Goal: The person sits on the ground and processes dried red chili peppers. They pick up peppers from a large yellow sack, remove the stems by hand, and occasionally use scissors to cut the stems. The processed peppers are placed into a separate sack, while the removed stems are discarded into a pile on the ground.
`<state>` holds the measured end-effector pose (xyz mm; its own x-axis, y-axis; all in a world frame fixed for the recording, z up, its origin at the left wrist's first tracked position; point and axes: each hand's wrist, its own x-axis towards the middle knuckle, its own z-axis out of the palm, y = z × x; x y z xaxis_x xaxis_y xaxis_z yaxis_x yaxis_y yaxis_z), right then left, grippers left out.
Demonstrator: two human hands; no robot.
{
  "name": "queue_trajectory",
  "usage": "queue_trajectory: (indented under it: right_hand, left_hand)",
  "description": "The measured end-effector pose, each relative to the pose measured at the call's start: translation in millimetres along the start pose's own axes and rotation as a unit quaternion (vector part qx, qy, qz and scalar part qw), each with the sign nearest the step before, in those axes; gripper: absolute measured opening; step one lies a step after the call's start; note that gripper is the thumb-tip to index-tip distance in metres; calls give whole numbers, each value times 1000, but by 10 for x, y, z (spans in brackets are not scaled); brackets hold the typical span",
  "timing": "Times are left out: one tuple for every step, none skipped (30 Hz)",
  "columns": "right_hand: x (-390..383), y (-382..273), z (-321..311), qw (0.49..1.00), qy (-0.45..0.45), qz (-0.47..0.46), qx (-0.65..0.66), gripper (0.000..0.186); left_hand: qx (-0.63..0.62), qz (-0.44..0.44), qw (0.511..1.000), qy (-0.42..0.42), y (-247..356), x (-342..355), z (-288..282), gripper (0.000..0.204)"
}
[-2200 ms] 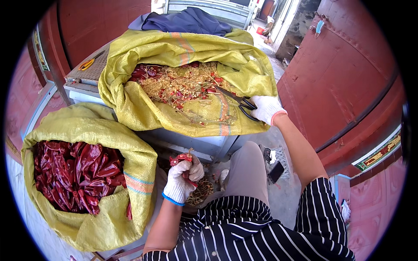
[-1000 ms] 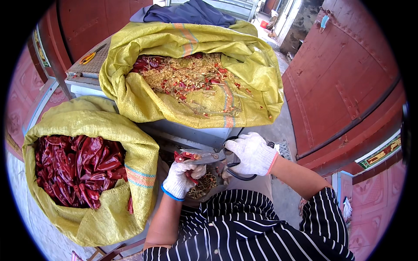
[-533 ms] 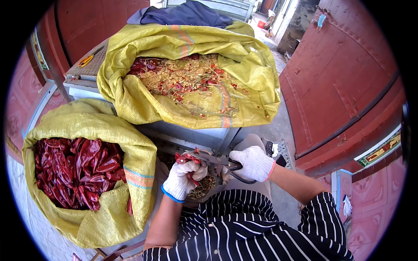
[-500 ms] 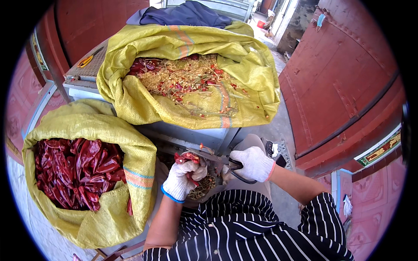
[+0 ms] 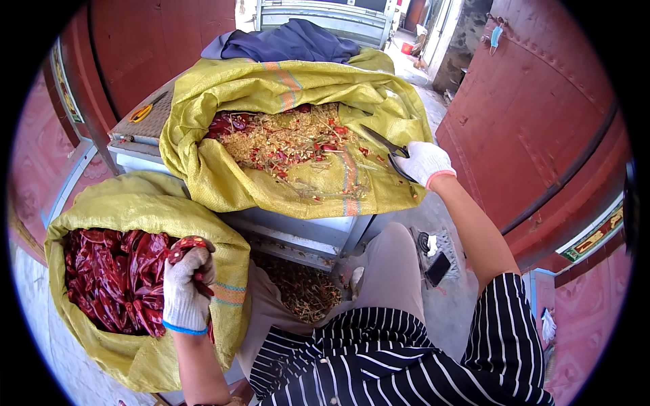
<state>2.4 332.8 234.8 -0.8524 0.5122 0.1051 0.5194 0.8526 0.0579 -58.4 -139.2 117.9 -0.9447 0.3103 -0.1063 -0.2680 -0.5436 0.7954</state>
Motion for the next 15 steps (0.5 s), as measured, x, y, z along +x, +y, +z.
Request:
queue_trajectory:
  right_hand:
    - [116,31,76,1000,-3,4,6,52]
    - [219,25,174,1000,-8,4,13,51]
    - [265,44,219,1000,-10,3,1,50]
    - [297,41,251,1000,-12,-1,-8,49]
    - [314,-55,218,1000,-11,-16,-19,48]
    - [334,-136,208,999,-11,-29,-32,46]
    - [353,-212,197,998,-11,-40,-46,45]
    - [393,-319,149,998,-5,-52,-45,44]
    - [410,-468,80,997,2,-68,-44,44]
    - [374,-576,-32,994,22,-107,-9,43]
    - [373,-704,-99,989,11,-140,46,44]
    - [380,-790,-168,981,2,-166,100,45]
    - [419,-909,-204,968,-9,-197,156,46]
    - [514,-1038,-187,957,-35,-200,208,45]
    - [636,-1149,-141,943,-62,-201,258,44]
  left_hand:
    - [92,32,994,44,117,-10,-184,14]
    - [173,49,975,129,237,-63,-266,14]
    - [248,66,944,207,333,-76,-341,14]
    - [303,145,919,206,395,-32,-598,15]
    - [359,222,882,210,478,-4,-886,17]
    - [474,245,807,255,603,-19,-1015,19]
    - [621,255,676,305,724,-94,-879,26]
    - [694,271,591,309,781,-98,-907,34]
    - [760,282,496,311,858,-144,-972,41]
    - [827,209,431,294,902,-96,-998,59]
    - [865,129,395,282,893,-61,-993,72]
    - [880,103,381,263,837,-8,-948,77]
    - [895,74,364,248,804,5,-932,82]
    - [906,67,350,228,787,-12,-970,89]
    - [907,88,350,218,766,-24,-982,89]
